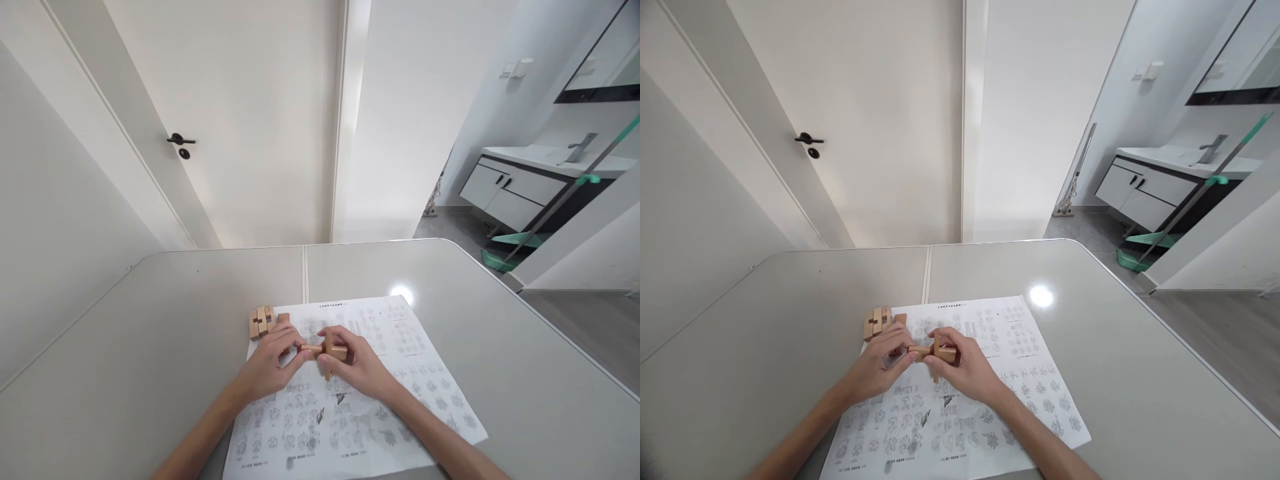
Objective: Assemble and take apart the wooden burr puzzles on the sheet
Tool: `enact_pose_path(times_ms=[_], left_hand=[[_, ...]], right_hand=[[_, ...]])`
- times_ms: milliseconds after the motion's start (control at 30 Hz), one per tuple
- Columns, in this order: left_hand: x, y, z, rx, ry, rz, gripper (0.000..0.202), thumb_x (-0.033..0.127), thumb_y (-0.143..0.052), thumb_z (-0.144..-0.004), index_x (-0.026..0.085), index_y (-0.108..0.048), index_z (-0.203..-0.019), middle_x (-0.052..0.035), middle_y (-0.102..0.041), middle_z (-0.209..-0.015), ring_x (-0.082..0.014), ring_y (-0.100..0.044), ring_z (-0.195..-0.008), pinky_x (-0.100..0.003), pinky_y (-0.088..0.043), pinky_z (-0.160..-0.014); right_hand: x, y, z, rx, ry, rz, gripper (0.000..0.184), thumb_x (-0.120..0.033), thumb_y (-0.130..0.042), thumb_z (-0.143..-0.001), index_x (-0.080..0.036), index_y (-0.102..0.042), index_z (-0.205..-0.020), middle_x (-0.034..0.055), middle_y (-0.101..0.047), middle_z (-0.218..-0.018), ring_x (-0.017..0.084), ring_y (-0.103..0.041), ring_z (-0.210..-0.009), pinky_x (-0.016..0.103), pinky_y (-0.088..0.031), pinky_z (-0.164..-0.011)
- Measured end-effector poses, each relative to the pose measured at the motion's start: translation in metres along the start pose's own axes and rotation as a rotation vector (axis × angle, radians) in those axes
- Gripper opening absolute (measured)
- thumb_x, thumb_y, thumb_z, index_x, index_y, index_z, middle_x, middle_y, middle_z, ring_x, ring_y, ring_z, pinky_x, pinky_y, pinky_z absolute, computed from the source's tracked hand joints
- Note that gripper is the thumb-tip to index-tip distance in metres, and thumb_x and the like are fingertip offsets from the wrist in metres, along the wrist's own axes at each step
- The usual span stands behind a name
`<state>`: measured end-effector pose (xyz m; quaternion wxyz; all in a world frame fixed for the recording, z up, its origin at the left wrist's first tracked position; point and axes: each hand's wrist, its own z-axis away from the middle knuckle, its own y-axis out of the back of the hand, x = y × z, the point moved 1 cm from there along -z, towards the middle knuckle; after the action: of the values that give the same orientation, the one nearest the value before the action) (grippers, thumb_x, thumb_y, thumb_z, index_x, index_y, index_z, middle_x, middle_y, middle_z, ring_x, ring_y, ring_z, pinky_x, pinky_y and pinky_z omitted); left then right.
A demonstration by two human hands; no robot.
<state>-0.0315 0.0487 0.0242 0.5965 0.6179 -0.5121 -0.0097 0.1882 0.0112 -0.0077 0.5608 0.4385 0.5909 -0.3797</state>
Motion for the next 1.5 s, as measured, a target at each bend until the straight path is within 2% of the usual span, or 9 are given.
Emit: enact_pose_path(times_ms=[133,267,400,633,867,1067,1200,1367,1500], left_hand=[[0.002,0.001,0.000,-0.022,-0.011,-0.011,0.026,0.035,-0.051,-0.102,0.022,-0.063,-0.084,-0.0028,-0.060,-0.075,-0.0190,-0.052,-0.076,-0.031,-0.043,-0.066],[0.001,0.006,-0.002,-0.006,-0.011,-0.030,0.028,0.034,-0.050,-0.102,0.022,-0.062,-0.080,-0.0018,-0.057,-0.071,-0.0190,-0.051,-0.075,-0.032,-0.045,-0.070],[-0.003,0.011,-0.003,0.051,0.020,0.015,0.025,0.032,-0.051,-0.101,0.022,-0.060,-0.080,-0.0012,-0.058,-0.073,-0.0185,-0.054,-0.077,-0.032,-0.048,-0.074],[-0.007,0.010,-0.001,0.044,0.051,0.018,0.027,0.034,-0.050,-0.101,0.022,-0.055,-0.078,-0.0004,-0.056,-0.073,-0.0178,-0.054,-0.074,-0.031,-0.047,-0.073],[-0.006,0.003,0.000,-0.095,0.190,0.094,0.032,0.040,-0.047,-0.104,0.021,-0.063,-0.083,0.0031,-0.063,-0.065,-0.0113,-0.046,-0.054,-0.024,-0.038,-0.055],[-0.003,0.005,-0.001,-0.127,0.260,0.182,0.036,0.043,-0.047,-0.103,0.019,-0.064,-0.082,0.0043,-0.060,-0.059,-0.0096,-0.044,-0.050,-0.022,-0.036,-0.052],[-0.004,0.008,-0.001,-0.129,0.258,0.271,0.038,0.043,-0.046,-0.104,0.018,-0.062,-0.080,0.0027,-0.061,-0.060,-0.0102,-0.048,-0.053,-0.022,-0.037,-0.055],[-0.009,0.009,-0.001,-0.151,0.265,0.460,0.040,0.045,-0.045,-0.105,0.018,-0.059,-0.080,0.0034,-0.058,-0.057,-0.0096,-0.048,-0.052,-0.022,-0.039,-0.056],[-0.010,0.007,-0.001,-0.187,0.284,0.584,0.039,0.046,-0.045,-0.105,0.017,-0.058,-0.083,0.0027,-0.059,-0.059,-0.0093,-0.048,-0.051,-0.022,-0.041,-0.054]], right_hand=[[-0.003,0.001,-0.001,0.033,0.012,0.058,0.028,-0.049,-0.065,-0.094,-0.022,-0.062,-0.102,0.0036,-0.069,-0.089,0.018,-0.063,-0.075,0.029,-0.050,-0.067],[-0.005,0.003,-0.003,0.061,0.014,0.085,0.029,-0.051,-0.062,-0.095,-0.022,-0.060,-0.096,0.0005,-0.063,-0.077,0.015,-0.055,-0.064,0.026,-0.044,-0.058],[-0.007,0.007,-0.005,0.101,-0.007,0.045,0.035,-0.056,-0.059,-0.096,-0.022,-0.059,-0.100,0.0010,-0.061,-0.076,0.015,-0.054,-0.063,0.027,-0.046,-0.058],[-0.002,0.005,-0.005,0.085,-0.009,-0.002,0.039,-0.058,-0.059,-0.096,-0.021,-0.059,-0.106,0.0010,-0.062,-0.076,0.014,-0.056,-0.061,0.027,-0.048,-0.058],[0.002,0.003,-0.004,0.023,-0.009,-0.038,0.038,-0.056,-0.059,-0.097,-0.020,-0.056,-0.108,0.0011,-0.064,-0.075,0.014,-0.058,-0.059,0.027,-0.049,-0.056],[-0.003,0.003,-0.003,-0.011,0.001,-0.060,0.035,-0.056,-0.057,-0.098,-0.021,-0.053,-0.099,-0.0016,-0.061,-0.070,0.014,-0.056,-0.058,0.027,-0.048,-0.058],[-0.005,0.007,-0.005,-0.104,0.043,-0.151,0.035,-0.053,-0.058,-0.099,-0.019,-0.055,-0.106,-0.0014,-0.063,-0.069,0.013,-0.058,-0.057,0.027,-0.050,-0.058],[-0.005,0.013,-0.005,-0.333,0.028,-0.335,0.045,-0.051,-0.056,-0.102,-0.016,-0.054,-0.130,0.0092,-0.074,-0.093,0.015,-0.069,-0.066,0.026,-0.052,-0.058],[0.000,0.013,-0.004,-0.388,0.014,-0.425,0.049,-0.047,-0.061,-0.100,-0.018,-0.050,-0.138,0.0091,-0.075,-0.091,0.016,-0.072,-0.066,0.024,-0.051,-0.055]])
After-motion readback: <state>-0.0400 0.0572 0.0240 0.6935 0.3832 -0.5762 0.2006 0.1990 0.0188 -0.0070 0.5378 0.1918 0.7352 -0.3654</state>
